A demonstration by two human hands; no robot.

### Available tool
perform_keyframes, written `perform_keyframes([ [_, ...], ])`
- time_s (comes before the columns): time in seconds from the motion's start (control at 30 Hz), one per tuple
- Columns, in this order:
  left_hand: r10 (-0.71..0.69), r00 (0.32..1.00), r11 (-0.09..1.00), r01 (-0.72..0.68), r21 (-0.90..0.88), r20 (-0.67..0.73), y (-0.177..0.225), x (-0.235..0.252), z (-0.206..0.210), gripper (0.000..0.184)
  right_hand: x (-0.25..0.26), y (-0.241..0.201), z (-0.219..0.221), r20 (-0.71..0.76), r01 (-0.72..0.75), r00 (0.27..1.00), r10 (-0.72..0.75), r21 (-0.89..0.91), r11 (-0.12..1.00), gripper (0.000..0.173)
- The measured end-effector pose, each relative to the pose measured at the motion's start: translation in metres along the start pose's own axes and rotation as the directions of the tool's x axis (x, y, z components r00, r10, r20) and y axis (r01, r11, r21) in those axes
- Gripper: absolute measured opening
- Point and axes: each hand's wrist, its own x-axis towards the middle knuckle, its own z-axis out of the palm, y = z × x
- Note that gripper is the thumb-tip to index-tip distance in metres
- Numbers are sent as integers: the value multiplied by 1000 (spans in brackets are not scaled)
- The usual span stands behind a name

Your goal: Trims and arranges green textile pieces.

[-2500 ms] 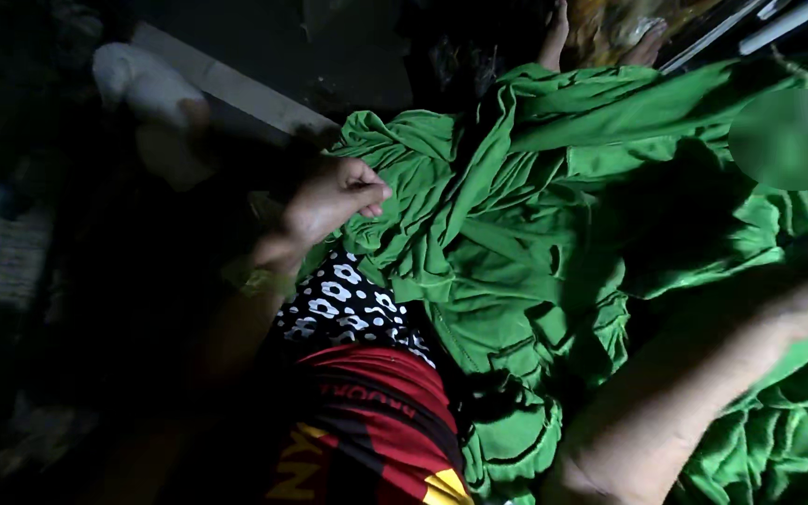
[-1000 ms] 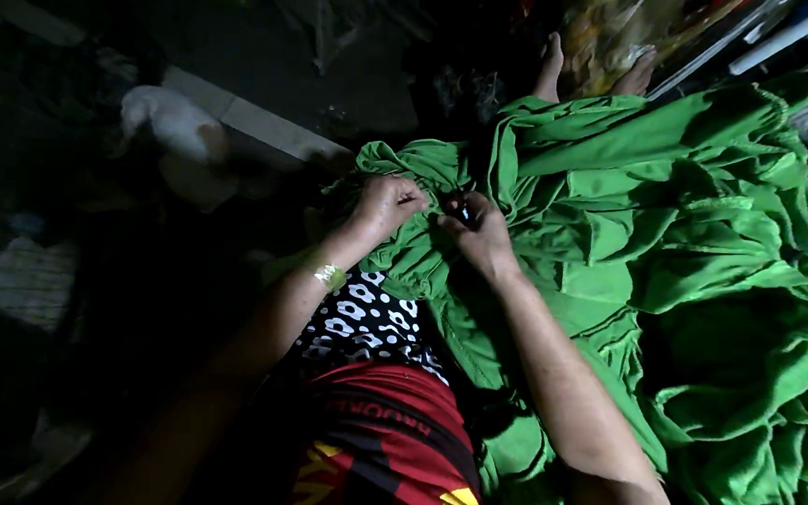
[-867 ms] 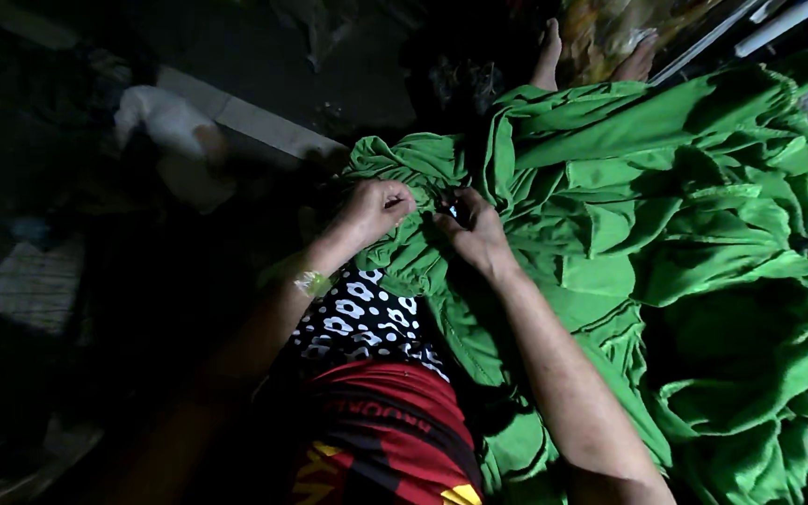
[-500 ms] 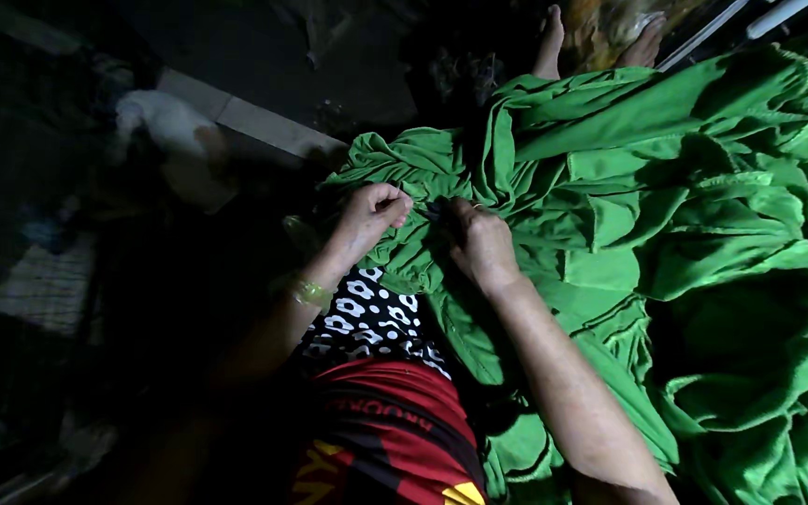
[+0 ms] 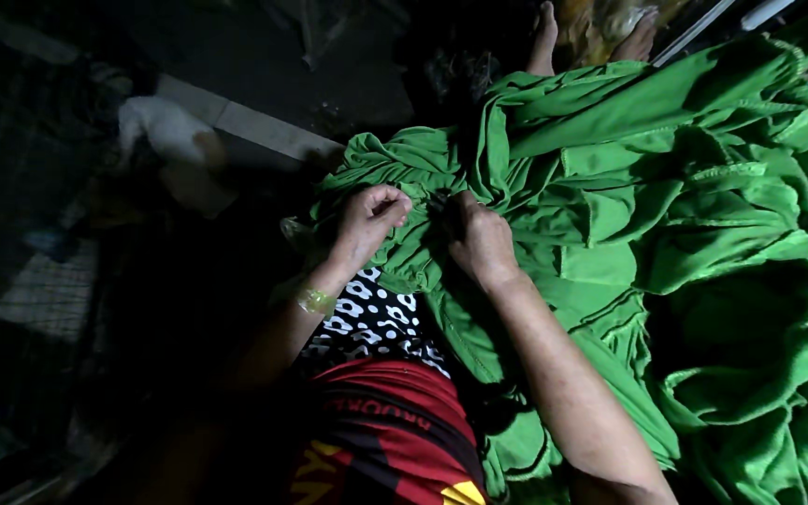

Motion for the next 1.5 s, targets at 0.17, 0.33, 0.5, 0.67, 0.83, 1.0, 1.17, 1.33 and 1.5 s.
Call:
perform_keyframes([
  [0.17,78,997,996,-79,32,19,-1,-5,4,17,2,-6,9,-77,47,996,-51,-59,997,30],
  [0.33,97,995,994,-99,44,32,1,-10,5,17,10,-3,12,-97,19,995,-24,-52,998,26],
  [0.5,91,989,996,-90,17,-115,2,-5,-11,26,16,15,-2,54,-133,991,123,268,954,34],
  [0.67,11,993,997,-2,78,-119,16,16,-16,26,17,20,1,67,-163,987,149,373,913,40],
  [0.83,-12,1000,999,13,-33,24,15,25,-7,16,14,21,9,-18,-131,987,160,492,861,32],
  [1.0,-40,999,983,41,-176,10,20,-8,5,14,11,16,14,-26,-66,993,118,703,708,27],
  [1.17,13,1000,974,-17,-224,-23,18,-21,9,11,10,17,17,43,-72,997,58,714,696,23],
  [1.33,-7,999,987,0,-163,-39,15,-23,3,16,8,15,13,49,-88,996,77,742,665,13],
  [1.5,-49,998,999,48,-14,-38,21,-22,6,20,7,15,15,33,-64,998,59,738,671,11],
])
